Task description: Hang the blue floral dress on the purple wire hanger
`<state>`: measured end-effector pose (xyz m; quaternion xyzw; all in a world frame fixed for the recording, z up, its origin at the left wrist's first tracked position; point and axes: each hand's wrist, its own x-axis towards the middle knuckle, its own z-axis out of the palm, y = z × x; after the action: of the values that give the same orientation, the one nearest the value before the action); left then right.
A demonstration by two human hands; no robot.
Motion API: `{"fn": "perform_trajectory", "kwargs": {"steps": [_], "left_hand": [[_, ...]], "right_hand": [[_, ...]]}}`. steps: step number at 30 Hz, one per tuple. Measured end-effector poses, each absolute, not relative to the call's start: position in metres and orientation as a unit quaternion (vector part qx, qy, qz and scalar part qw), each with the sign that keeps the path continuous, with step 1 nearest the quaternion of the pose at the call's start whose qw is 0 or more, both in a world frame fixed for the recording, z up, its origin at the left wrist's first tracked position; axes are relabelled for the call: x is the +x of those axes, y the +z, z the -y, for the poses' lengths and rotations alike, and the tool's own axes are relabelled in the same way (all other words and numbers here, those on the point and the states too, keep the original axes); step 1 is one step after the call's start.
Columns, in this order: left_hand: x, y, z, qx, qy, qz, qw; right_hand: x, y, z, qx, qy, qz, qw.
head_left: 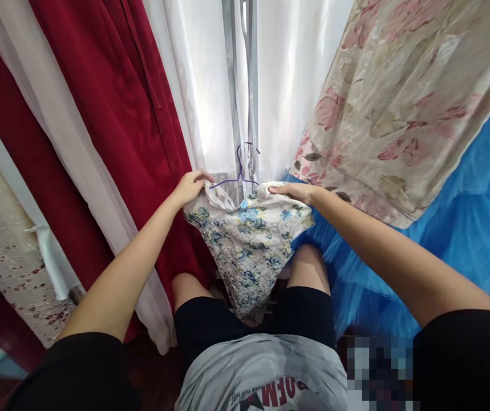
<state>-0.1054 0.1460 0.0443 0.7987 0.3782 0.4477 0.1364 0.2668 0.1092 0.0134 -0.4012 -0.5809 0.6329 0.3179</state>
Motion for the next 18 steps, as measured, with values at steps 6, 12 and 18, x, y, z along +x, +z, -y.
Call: {"fn": "perform_trajectory", "kwargs": {"steps": [6, 12, 18], "left_hand": [[-0.100, 0.028, -0.151, 0.698, 0.537, -0.430, 0.199], [-0.104, 0.022, -0.114, 0.787, 0.474, -0.369, 0.142], [-0.088, 0.042, -0.096, 0.832, 0.402, -0.382, 0.034]], "right_hand": [[0.300, -0.015, -0.095, -0.362, 0.622, 0.597, 0.355], [0.332, -0.037, -0.066, -0.387, 0.617, 0.581, 0.364], [0.333, 0.003, -0.062, -0.409, 0.584, 0.565, 0.415]]}}
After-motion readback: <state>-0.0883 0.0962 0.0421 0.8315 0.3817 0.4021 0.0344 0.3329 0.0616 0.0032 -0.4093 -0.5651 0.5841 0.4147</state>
